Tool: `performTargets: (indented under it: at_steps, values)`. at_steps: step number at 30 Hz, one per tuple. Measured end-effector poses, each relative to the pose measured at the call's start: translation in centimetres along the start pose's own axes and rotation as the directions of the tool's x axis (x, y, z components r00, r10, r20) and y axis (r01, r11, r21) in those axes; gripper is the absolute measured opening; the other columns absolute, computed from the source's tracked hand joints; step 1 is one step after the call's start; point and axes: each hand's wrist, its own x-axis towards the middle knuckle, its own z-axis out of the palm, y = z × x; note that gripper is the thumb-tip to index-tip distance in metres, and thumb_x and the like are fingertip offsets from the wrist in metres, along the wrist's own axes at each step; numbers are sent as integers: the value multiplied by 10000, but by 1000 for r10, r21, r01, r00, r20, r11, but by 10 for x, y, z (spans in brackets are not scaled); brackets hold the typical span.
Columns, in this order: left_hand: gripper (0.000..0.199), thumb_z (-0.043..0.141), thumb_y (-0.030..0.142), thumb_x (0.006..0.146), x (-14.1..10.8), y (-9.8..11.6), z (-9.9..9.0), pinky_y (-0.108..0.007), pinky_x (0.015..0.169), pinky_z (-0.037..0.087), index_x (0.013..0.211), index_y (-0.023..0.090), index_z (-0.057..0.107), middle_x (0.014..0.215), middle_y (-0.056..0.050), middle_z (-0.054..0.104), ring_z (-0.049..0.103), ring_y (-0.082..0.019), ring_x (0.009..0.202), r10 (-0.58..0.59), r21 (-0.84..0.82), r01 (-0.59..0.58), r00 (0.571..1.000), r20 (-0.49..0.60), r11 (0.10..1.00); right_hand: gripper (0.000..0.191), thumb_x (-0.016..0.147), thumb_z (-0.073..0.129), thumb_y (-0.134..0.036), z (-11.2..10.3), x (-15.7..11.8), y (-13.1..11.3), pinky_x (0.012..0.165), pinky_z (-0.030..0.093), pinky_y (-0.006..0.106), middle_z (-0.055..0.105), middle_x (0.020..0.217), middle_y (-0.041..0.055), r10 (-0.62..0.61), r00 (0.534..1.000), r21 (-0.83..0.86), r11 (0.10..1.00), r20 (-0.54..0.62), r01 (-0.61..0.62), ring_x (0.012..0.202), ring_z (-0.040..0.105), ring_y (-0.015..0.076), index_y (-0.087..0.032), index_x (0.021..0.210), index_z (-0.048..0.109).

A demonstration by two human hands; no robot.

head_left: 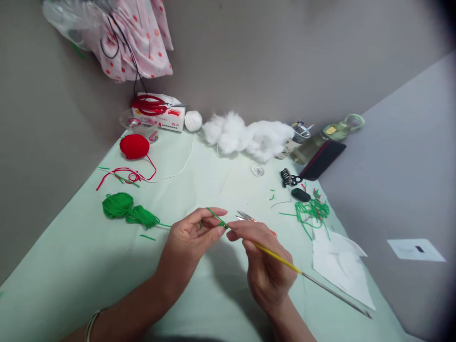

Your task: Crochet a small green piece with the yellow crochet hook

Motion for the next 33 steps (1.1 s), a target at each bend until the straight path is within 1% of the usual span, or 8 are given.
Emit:
performTargets:
  at_steps: [4,8,10,14,17,21,27,33]
  values:
    - [168,826,202,778,1,0,1,-191,794,537,931,268,847,813,36,647,652,-111,804,79,56,-77,996,-43,995,291,973,545,0,0,-1,0,819,644,321,793,890,39,-24,1000,-30,999,1,24,928,793,184,-214,1086,706]
    - [204,835,225,776,2,-1,2,-205,779,545,978,247,841,803,33,660,655,-118,783,34,42,-32,998,-52,999,316,955,561,14,3,-5,1,774,652,324,803,941,68,-91,996,-83,992,-3,90,972,801,212,-215,1112,712]
    - [230,840,250,785,2,-1,2,-202,760,541,1014,247,834,803,37,660,654,-114,775,5,13,-4,999,-48,1000,326,960,548,16,5,-4,2,762,650,328,808,929,57,-72,997,-69,995,-22,71,955,802,208,-225,1106,712]
    - [214,845,250,787,4,-1,3,-211,795,538,1000,234,831,801,33,665,656,-121,801,27,17,-26,998,-62,1000,287,976,545,-7,8,2,3,770,644,353,815,918,53,-16,999,-15,1000,-32,16,900,798,205,-224,1058,715]
    - [195,849,229,771,4,0,4,-223,810,536,965,221,833,780,28,659,653,-128,801,18,31,-16,998,-59,999,295,960,555,10,10,4,2,755,638,348,807,872,43,-28,998,-4,1000,-60,28,893,799,211,-224,1038,717]
    - [242,853,253,783,4,2,2,-215,764,521,1023,237,832,790,33,637,627,-117,772,-37,-6,37,999,-36,999,305,952,563,19,11,2,3,742,631,326,810,870,39,-21,995,1,1000,-94,22,882,801,203,-224,1040,725]
    - [205,855,216,758,5,-1,1,-239,817,530,961,226,833,791,27,646,638,-136,810,45,24,-44,998,-49,999,280,978,563,-17,11,1,3,775,635,346,822,920,54,31,998,31,999,-53,-30,895,797,206,-230,1034,735]
    - [259,839,263,822,3,-4,2,-213,790,506,1077,230,812,790,41,635,612,-109,775,-47,-79,47,999,-1,996,296,985,554,-30,15,-2,2,768,651,350,835,977,64,32,995,20,999,-96,-31,915,805,213,-240,1067,747]
